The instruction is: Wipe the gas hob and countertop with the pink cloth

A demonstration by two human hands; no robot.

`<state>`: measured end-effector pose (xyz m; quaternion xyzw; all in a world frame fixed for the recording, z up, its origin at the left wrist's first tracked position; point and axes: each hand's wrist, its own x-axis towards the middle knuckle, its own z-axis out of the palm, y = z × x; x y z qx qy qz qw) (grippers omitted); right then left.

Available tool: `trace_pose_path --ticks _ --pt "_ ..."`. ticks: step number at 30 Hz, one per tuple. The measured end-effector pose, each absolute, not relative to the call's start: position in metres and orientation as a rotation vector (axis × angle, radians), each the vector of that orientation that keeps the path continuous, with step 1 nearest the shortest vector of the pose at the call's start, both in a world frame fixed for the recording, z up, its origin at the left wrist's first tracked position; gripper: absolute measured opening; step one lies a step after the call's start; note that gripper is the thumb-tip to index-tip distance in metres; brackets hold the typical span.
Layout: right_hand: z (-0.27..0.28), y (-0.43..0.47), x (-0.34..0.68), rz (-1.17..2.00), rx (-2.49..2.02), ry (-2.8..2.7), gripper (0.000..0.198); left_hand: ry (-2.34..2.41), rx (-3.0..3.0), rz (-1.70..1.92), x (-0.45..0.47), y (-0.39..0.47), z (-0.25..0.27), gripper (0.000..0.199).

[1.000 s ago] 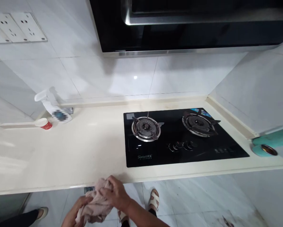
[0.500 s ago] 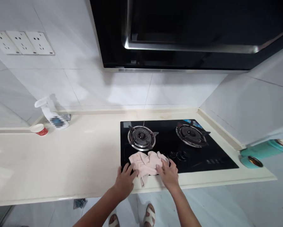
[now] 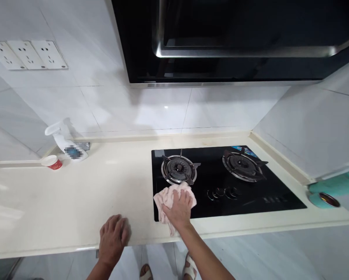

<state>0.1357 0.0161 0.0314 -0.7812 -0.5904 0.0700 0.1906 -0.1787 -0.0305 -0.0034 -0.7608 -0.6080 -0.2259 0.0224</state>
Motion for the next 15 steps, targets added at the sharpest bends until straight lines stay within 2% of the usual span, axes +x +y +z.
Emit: trace_pose_path --ticks 3,6,10,13,15 --pt "0.030 0.004 0.095 0.231 -1.909 -1.835 0.054 -1.883 -2.411 -0.740 -0.172 -0.031 0.000 0.033" --pt "0.022 -0.026 0.048 0.311 -1.514 -1.945 0.040 -1.963 -2.438 -0.829 -0.176 -0.027 0.000 0.034" --pt "0.029 -0.068 0.029 0.707 -1.161 -1.844 0.043 -2.025 -2.409 -1.163 -0.186 -0.023 0.003 0.036" --pt "0.048 -0.083 0.062 1.145 -1.151 -1.461 0.051 -2.120 -2.309 -1.386 -0.191 -0.030 0.009 0.041" --pt "0.058 -0.084 0.099 1.308 -1.216 -1.184 0.053 -2.230 -2.253 -1.463 -0.192 -0.040 0.015 0.044"
